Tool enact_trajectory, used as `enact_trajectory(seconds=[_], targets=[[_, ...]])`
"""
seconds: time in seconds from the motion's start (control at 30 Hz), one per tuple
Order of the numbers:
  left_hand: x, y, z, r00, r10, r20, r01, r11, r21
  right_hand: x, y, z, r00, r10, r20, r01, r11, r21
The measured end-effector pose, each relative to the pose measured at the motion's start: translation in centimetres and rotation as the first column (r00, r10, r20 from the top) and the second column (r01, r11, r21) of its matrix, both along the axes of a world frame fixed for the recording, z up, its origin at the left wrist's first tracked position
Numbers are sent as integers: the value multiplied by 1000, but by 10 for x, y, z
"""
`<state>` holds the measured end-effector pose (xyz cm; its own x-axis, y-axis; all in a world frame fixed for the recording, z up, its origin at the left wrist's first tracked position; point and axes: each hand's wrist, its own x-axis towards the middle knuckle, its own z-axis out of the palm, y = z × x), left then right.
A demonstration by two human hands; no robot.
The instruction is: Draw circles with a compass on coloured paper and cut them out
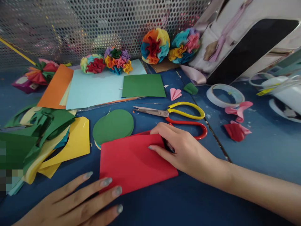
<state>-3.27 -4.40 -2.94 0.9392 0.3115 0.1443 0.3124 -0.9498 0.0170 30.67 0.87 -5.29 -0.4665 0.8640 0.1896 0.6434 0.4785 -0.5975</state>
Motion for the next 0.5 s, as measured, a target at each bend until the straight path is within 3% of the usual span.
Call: enact_trajectory(seconds=[0.33,0.5], targets=[[1,2,-28,999,-7,33,9,998,-57,0,-2,1,998,-19,58,17,999,27],[1,6,-17,1000,-19,3,19,988,-156,1,-1,0,997,33,66,-36,998,44]])
